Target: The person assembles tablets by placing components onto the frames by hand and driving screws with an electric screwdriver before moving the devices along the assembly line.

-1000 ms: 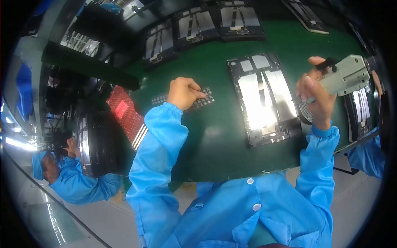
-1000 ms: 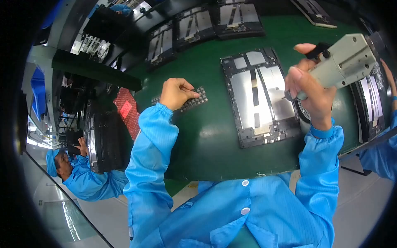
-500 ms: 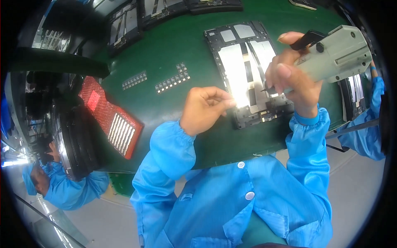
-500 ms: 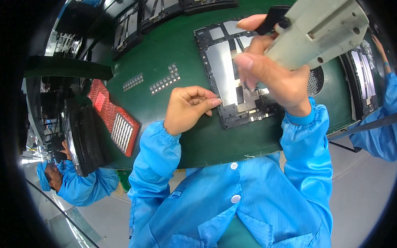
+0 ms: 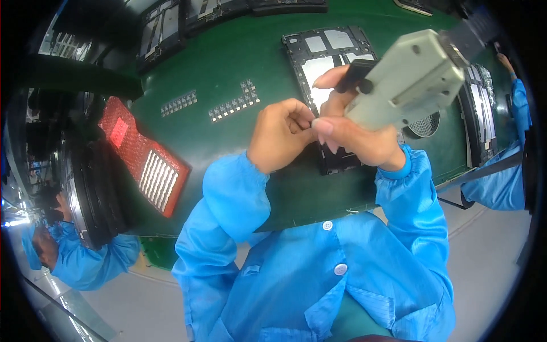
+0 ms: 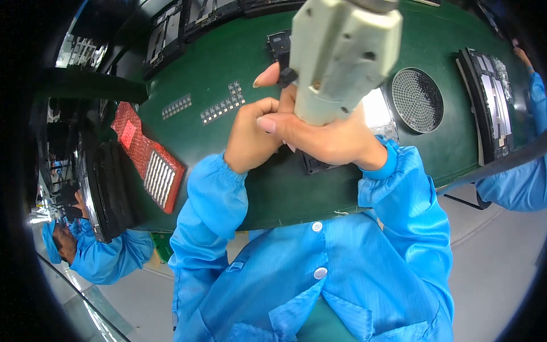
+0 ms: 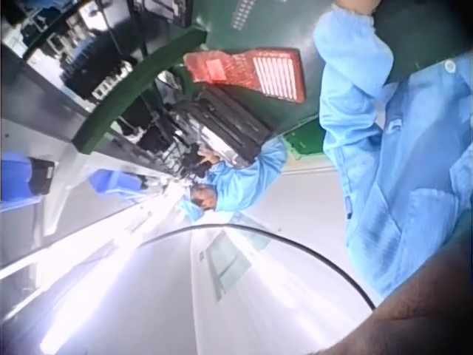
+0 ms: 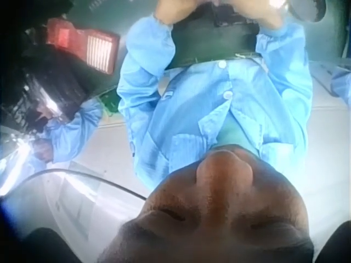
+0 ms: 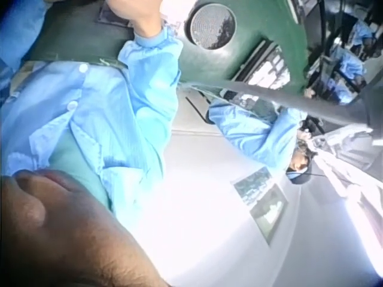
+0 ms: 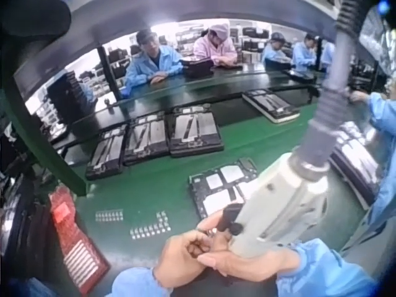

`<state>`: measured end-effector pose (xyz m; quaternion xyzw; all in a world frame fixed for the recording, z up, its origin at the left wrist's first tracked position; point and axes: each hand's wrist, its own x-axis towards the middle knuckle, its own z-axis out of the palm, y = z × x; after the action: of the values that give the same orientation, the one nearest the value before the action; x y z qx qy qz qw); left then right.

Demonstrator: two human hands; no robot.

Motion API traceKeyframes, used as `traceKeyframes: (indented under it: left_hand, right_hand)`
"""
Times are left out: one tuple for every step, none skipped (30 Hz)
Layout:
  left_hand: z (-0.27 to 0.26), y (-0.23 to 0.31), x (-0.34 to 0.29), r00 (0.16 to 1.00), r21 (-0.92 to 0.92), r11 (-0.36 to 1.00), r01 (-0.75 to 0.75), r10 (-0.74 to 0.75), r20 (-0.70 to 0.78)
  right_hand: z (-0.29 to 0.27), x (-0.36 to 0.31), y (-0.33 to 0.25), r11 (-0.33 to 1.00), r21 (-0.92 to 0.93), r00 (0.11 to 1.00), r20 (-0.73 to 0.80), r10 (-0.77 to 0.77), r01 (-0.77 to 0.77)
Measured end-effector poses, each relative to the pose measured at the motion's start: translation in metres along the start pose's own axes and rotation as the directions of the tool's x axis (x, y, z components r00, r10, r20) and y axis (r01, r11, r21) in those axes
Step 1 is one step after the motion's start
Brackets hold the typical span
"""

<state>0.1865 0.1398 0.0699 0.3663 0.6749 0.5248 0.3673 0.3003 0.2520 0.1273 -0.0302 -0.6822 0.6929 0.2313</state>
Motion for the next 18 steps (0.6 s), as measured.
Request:
traceKeyframes:
  left_hand:
    - [-0.001, 0.001, 0.001, 0.996, -0.06, 0.994, 0.086, -0.084, 0.036]
    - [-0.002, 0.002, 0.0, 0.996, -0.065, 0.994, 0.085, -0.083, 0.032]
    - [-0.002, 0.002, 0.0, 0.997, -0.058, 0.996, 0.065, -0.063, 0.034]
    - [-0.002, 0.001, 0.0, 0.998, -0.051, 0.998, 0.046, -0.044, 0.042]
    - [-0.001, 0.003, 0.0, 0.998, -0.057, 0.997, 0.045, -0.042, 0.041]
    - [-0.001, 0.006, 0.001, 0.997, -0.039, 0.998, 0.058, -0.056, 0.043]
    - [-0.001, 0.008, 0.0, 0.997, -0.019, 0.997, 0.07, -0.07, 0.041]
    - [-0.001, 0.006, 0.0, 0.997, -0.021, 0.997, 0.069, -0.068, 0.036]
    - [-0.001, 0.002, 0.0, 0.998, -0.034, 0.998, 0.046, -0.045, 0.04]
    - [-0.001, 0.0, 0.001, 0.999, -0.048, 0.999, 0.022, -0.02, 0.045]
    - [-0.001, 0.0, 0.0, 0.999, -0.049, 0.999, 0.019, -0.017, 0.041]
    - [-0.001, 0.001, -0.001, 0.999, -0.028, 1.0, 0.0, 0.001, 0.041]
    - [-0.001, 0.003, -0.001, 0.999, -0.007, 1.0, -0.022, 0.022, 0.042]
    - [-0.001, 0.0, -0.001, 0.999, -0.007, 1.0, -0.029, 0.029, 0.042]
    - [0.001, -0.008, -0.001, 0.997, -0.024, 0.998, -0.063, 0.064, 0.039]
    - [0.002, -0.011, 0.001, 0.994, -0.041, 0.994, -0.103, 0.105, 0.041]
    - [0.003, -0.012, 0.002, 0.992, -0.042, 0.993, -0.115, 0.117, 0.048]
    - [0.004, -0.012, 0.0, 0.997, -0.195, 0.979, -0.057, 0.066, 0.042]
  right_hand:
    - [0.002, 0.0, 0.003, 1.0, 0.005, 1.0, 0.005, 0.012, -0.012]
    - [0.003, 0.001, 0.003, 0.999, -0.002, 0.999, 0.023, 0.037, -0.037]
    - [0.004, 0.001, 0.005, 0.999, -0.005, 0.999, 0.029, 0.039, -0.038]
    - [0.005, 0.0, 0.007, 0.997, 0.04, 0.998, -0.004, 0.059, -0.059]
    - [0.005, 0.0, 0.009, 0.993, 0.087, 0.996, -0.036, 0.081, -0.077]
    - [0.005, -0.001, 0.01, 0.993, 0.083, 0.996, -0.034, 0.083, -0.08]
    - [0.005, -0.001, 0.01, 0.994, 0.08, 0.996, -0.032, 0.08, -0.077]
    - [0.005, 0.0, 0.01, 0.994, 0.077, 0.997, -0.03, 0.076, -0.074]
    - [0.006, -0.001, 0.008, 0.994, 0.075, 0.997, -0.025, 0.075, -0.073]
    - [0.006, -0.001, 0.007, 0.992, 0.085, 0.995, -0.022, 0.099, -0.097]
    - [0.006, -0.002, 0.005, 0.988, 0.094, 0.992, -0.018, 0.123, -0.121]
    - [0.006, -0.002, 0.006, 0.989, 0.091, 0.993, -0.016, 0.121, -0.119]
    - [0.005, -0.003, 0.007, 0.996, 0.049, 0.997, -0.001, 0.076, -0.076]
    - [0.004, -0.003, 0.009, 0.999, 0.006, 0.999, 0.014, 0.032, -0.032]
    - [0.007, -0.004, 0.008, 1.0, 0.001, 1.0, 0.013, 0.027, -0.027]
    - [0.01, -0.006, 0.005, 0.999, 0.039, 0.999, 0.01, 0.032, -0.032]
    - [0.011, -0.007, 0.004, 0.996, 0.078, 0.999, 0.005, 0.036, -0.037]
    - [0.008, -0.007, 0.01, 0.998, -0.051, 0.995, 0.092, -0.029, 0.034]
